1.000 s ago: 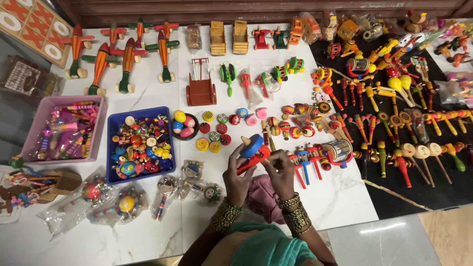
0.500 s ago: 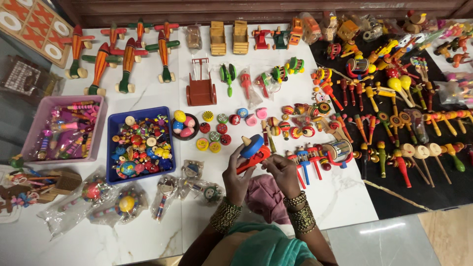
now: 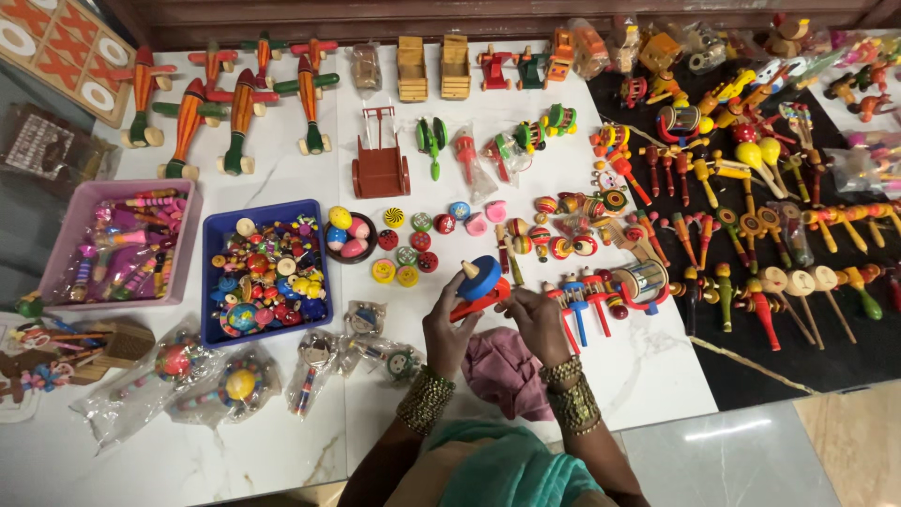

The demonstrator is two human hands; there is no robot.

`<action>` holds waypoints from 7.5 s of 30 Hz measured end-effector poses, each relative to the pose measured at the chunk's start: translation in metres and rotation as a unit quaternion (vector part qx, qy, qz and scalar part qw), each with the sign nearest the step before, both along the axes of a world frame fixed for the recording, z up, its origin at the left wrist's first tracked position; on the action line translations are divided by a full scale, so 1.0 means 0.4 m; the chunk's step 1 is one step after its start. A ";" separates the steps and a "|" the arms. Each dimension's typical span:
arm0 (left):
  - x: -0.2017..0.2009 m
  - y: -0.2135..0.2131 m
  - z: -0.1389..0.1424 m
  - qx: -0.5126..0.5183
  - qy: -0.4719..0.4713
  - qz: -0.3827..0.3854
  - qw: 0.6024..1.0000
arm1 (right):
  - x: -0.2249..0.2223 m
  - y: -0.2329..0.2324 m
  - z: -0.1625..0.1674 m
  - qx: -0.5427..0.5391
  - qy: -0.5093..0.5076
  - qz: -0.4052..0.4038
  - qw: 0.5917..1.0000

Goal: The person arranges wooden toys on a table, picking up and placing items such as spinning tops, maracas, and toy drums. They use a cloth to wipe some toys and reposition them in neat rows.

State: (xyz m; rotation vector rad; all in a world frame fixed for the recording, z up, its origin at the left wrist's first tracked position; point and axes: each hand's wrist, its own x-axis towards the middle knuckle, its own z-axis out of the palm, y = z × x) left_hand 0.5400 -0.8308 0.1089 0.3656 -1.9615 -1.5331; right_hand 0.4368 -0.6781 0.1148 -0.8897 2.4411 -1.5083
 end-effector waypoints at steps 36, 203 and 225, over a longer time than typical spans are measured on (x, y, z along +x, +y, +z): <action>-0.062 -0.022 -0.165 0.047 -0.025 -0.111 0.992 | -0.023 -0.035 -0.023 -0.069 -0.150 0.019 0.986; 0.116 -0.060 -0.268 -0.327 -0.113 0.010 0.938 | 0.176 -0.169 -0.080 0.178 -0.075 -0.159 0.968; 0.015 0.004 -0.296 -0.105 -0.156 0.038 0.982 | 0.054 -0.161 -0.106 0.291 0.168 -0.111 0.935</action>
